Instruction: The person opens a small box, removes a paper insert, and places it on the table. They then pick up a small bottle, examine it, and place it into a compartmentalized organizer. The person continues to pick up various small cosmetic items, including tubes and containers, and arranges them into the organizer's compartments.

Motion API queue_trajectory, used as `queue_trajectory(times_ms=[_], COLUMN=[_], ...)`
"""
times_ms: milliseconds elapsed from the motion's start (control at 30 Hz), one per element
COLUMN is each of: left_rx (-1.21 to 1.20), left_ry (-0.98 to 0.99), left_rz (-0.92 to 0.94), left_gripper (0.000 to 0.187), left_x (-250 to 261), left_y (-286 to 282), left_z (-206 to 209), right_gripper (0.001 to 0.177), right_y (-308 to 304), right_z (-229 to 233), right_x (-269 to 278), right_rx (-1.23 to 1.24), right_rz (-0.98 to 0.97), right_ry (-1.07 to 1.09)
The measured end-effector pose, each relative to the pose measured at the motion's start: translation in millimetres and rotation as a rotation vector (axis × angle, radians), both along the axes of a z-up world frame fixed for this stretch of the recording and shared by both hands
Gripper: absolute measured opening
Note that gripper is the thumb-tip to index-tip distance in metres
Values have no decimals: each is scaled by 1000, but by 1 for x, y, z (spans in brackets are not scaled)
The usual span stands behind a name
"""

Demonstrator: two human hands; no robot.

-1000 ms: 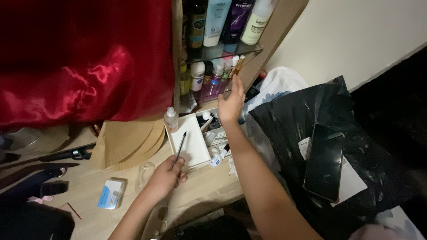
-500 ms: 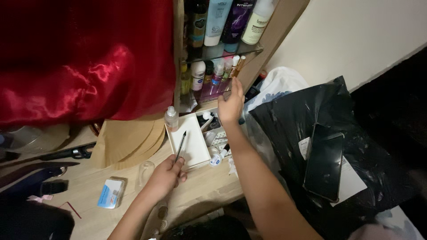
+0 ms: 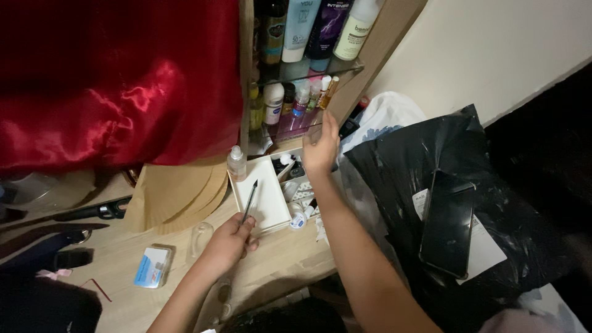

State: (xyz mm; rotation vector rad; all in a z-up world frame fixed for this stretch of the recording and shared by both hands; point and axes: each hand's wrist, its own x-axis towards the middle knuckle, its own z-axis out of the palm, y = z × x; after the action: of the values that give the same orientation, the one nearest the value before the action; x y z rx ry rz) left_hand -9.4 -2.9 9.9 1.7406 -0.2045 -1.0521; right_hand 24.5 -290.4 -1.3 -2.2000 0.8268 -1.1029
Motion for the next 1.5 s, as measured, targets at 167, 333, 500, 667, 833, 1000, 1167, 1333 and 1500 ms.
queue_trajectory(times_ms=[167,333,500,667,833,1000,1167,1333,1500], left_rx=[-48,-241,-352,-430,-380,-70,250,260,-12], left_ry=[78,148,174,152,19,-154,-465,-413,-238], left_rz=[78,188,101,20,-45,17,-40,-59,28], left_gripper=[32,28,27,27,27,35,50,43,28], left_x=[1,-3,-12,-16,-21,-22,-23,-19,-5], left_y=[0,-3,-3,-1,2,15,20,-8,-41], left_z=[-11,-28,-34,-23,-4,13,16,-6,-55], right_gripper=[69,52,26,23,20,16,12,15,11], right_y=[33,79,108,122,130,113,74,62,69], right_z=[-9,-21,-13,5,6,0,3,-3,-12], right_x=[-36,-82,-118,-129,-132,-131,-136,-145,-157], right_rx=[109,104,1031,1154,1080,1346,1354,1334,1347], right_rz=[236,411,616,688,693,607,573,585,675], right_ry=[-127,-201,-67,-14,42,-281,-414,-434,-458])
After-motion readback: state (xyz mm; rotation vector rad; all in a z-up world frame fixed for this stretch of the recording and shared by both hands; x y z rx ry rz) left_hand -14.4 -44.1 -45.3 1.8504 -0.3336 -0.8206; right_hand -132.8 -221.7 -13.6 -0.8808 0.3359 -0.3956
